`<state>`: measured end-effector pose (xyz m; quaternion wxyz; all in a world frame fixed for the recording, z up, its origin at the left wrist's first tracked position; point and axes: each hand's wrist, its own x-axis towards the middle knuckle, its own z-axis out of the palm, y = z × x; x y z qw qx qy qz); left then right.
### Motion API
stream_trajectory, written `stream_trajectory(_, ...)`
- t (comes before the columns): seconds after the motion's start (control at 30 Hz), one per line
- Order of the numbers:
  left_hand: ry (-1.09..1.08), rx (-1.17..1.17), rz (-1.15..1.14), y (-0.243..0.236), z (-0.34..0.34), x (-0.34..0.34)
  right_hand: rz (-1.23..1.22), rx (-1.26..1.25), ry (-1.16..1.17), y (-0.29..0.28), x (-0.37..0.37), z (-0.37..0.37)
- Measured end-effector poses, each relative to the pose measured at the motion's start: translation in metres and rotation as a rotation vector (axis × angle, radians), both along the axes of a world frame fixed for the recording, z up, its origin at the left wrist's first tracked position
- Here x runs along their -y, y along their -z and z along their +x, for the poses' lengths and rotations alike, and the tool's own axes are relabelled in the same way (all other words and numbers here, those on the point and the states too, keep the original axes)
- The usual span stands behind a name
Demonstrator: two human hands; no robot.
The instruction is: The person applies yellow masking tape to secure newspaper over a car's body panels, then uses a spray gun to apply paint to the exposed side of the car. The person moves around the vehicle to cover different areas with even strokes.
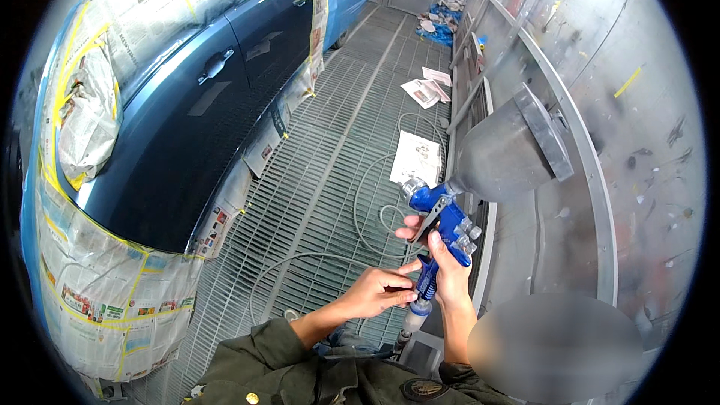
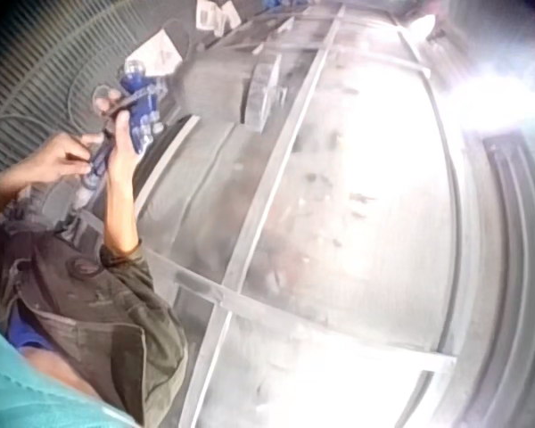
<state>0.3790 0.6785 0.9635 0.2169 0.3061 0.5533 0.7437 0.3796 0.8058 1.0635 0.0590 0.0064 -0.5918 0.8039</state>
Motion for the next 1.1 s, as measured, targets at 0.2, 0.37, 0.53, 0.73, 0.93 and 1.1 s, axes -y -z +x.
stream_trajectory(0.2, 0.257, 0.124, -0.025, 0.006, -0.017, 0.014, 0.08, 0.081, 0.209, -0.002, 0.018, -0.006)
stream_trajectory(0.37, 0.39, 0.119, -0.05, 0.016, -0.031, 0.026, 0.155, 0.107, 0.347, 0.008, 0.034, -0.013)
stream_trajectory(0.53, 0.388, 0.12, -0.018, 0.027, -0.034, 0.029, 0.157, 0.12, 0.395, 0.011, 0.04, -0.016)
stream_trajectory(0.73, 0.243, 0.077, -0.014, 0.032, -0.028, 0.034, 0.17, 0.154, 0.396, 0.016, 0.049, -0.016)
stream_trajectory(0.93, 0.235, 0.183, -0.094, 0.035, -0.027, 0.044, 0.192, 0.176, 0.393, 0.022, 0.055, -0.023)
stream_trajectory(1.1, 0.131, 0.445, -0.007, 0.068, -0.003, 0.063, 0.223, 0.179, 0.43, 0.035, 0.046, -0.057)
